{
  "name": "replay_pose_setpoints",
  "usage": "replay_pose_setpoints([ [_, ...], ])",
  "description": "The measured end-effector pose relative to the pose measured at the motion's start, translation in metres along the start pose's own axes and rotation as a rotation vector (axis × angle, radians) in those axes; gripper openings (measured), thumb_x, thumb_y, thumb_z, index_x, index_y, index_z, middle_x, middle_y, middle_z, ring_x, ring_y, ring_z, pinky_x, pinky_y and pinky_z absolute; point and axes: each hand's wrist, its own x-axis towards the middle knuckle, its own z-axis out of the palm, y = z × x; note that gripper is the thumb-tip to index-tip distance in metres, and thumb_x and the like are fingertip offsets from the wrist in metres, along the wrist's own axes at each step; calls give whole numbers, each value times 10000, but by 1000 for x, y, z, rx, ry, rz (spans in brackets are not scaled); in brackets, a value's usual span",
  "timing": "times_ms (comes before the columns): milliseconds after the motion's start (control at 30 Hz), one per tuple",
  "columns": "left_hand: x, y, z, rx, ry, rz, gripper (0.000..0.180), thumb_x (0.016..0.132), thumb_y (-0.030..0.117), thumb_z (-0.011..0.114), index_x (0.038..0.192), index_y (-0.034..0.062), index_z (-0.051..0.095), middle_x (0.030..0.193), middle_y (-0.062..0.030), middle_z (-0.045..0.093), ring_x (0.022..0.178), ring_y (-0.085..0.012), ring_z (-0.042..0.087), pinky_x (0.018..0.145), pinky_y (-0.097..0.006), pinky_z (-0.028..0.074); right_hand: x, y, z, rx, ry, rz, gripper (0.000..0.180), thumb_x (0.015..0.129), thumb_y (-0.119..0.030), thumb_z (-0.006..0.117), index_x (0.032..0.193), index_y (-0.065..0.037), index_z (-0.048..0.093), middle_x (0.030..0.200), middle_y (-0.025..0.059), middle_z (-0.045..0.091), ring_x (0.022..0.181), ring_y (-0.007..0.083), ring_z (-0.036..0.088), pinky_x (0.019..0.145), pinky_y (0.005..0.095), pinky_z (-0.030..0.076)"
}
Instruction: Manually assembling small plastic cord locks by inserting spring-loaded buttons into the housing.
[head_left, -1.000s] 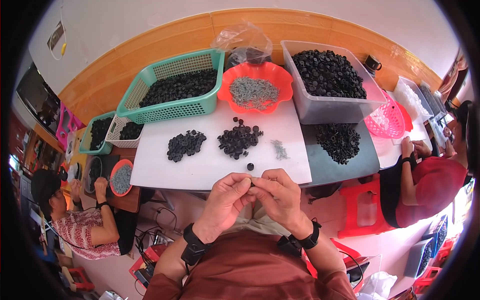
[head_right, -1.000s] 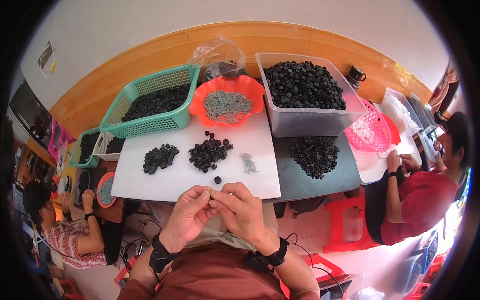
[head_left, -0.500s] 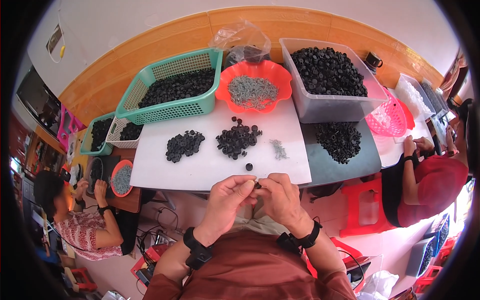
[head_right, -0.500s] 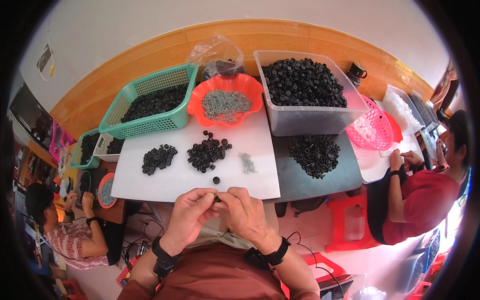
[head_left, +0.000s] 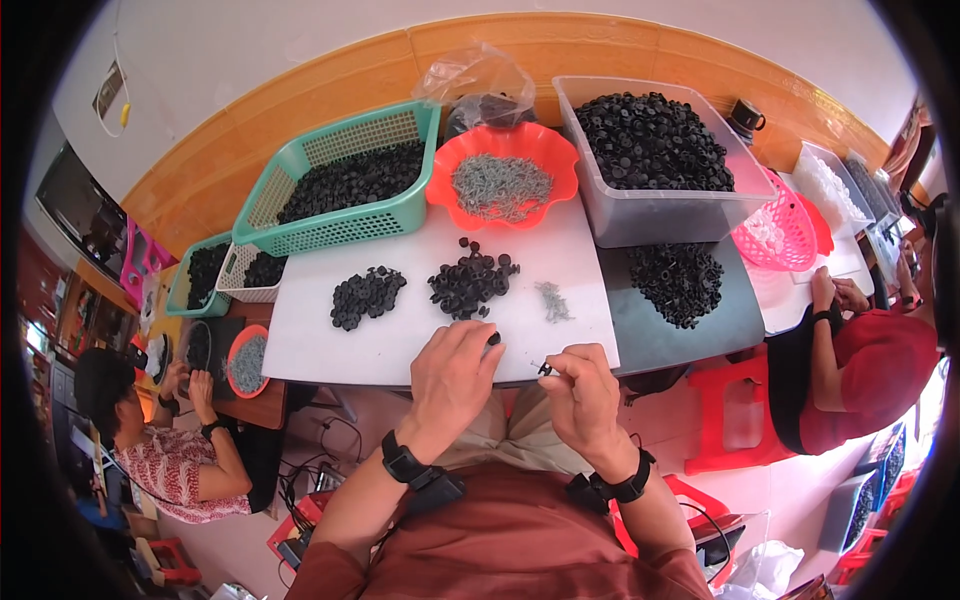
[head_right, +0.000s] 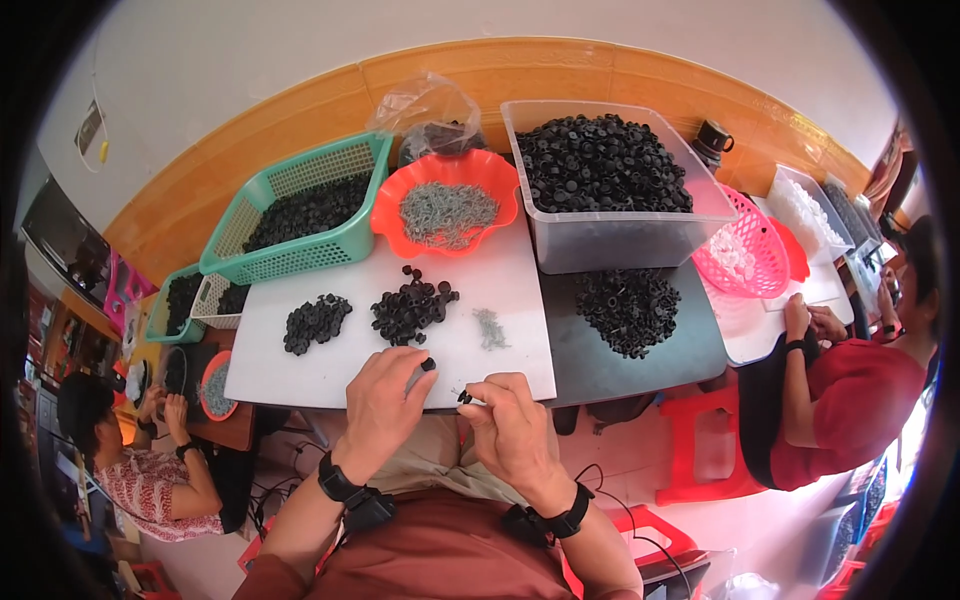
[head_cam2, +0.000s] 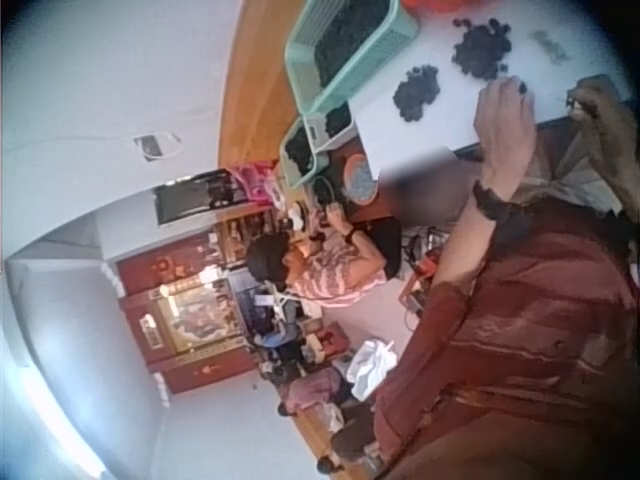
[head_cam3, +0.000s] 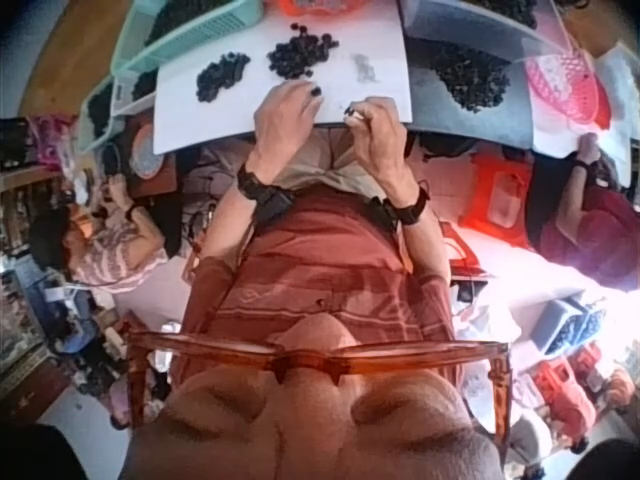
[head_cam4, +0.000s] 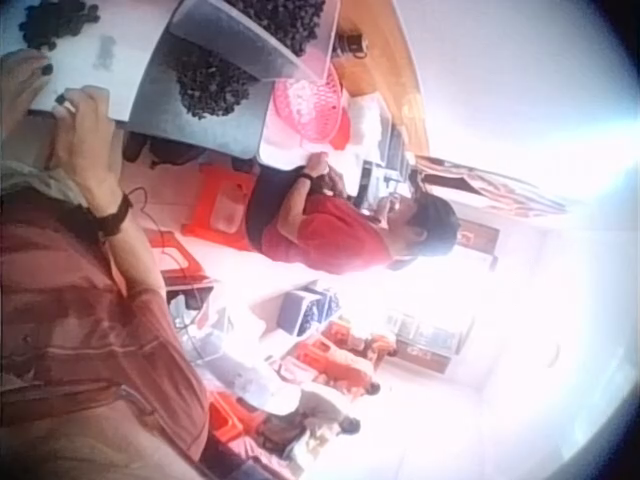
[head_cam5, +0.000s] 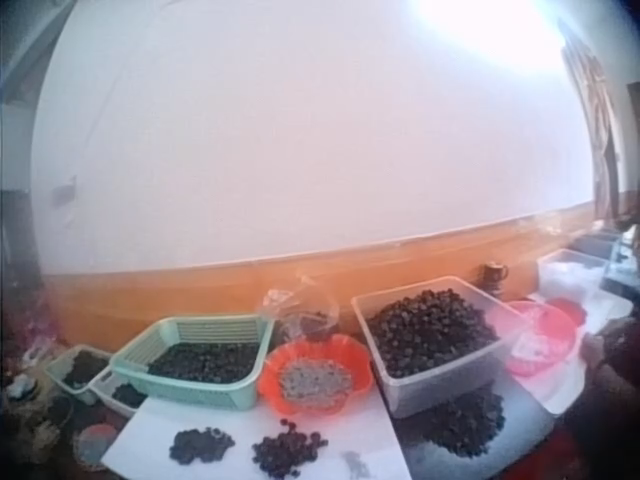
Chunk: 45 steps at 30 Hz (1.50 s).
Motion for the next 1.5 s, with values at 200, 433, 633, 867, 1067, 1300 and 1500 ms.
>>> replay_pose_setpoints([
  [200,4,-3,5,42,-34,7,192,866,120,737,1040,46,702,1033,-73,675,901,-303,652,761,-413,548,0,-1,-6,52,4,31,278,890,-67,747,1117,-38,589,974,148,612,685,284,636,529,364,515],
  [433,5,-2,1,-72,-111,-95,200,848,105,752,1038,64,708,1023,-71,680,915,-295,659,771,-403,549,-1,-2,-8,89,11,38,260,897,-67,744,1110,-36,597,967,143,612,669,256,617,539,338,504],
  [633,4,-2,-2,-192,-112,-106,154,839,62,757,988,31,736,993,-93,697,833,-254,689,724,-339,550,-1,-4,-9,96,12,48,267,888,-58,753,1106,-31,602,967,142,613,679,251,618,545,334,503],
  [867,3,-1,-8,-233,-175,-79,134,851,39,741,983,18,743,977,-99,699,827,-259,691,719,-335,546,-4,-3,-9,88,11,57,265,889,-61,755,1105,-28,605,970,141,613,699,250,616,560,331,505],
  [1067,3,-5,-10,-242,-185,4,141,843,33,744,983,17,745,1018,-113,716,858,-273,700,748,-336,562,-4,-5,-8,81,9,68,255,892,-74,756,1095,-30,608,962,136,616,702,245,612,562,330,503],
  [1300,5,-7,-15,-336,-231,-16,164,838,6,745,1002,13,748,1049,-125,727,919,-250,704,792,-320,566,-3,-4,-7,68,9,64,252,893,-83,756,1091,-34,608,955,130,621,709,246,622,563,331,506],
  [1500,-1,-6,-13,-812,-232,-272,172,859,-30,753,1028,3,755,1048,-97,733,887,-142,682,780,-272,558,-3,-6,-6,80,-1,71,256,891,-82,759,1092,-36,609,972,133,622,712,252,625,568,339,510],
])
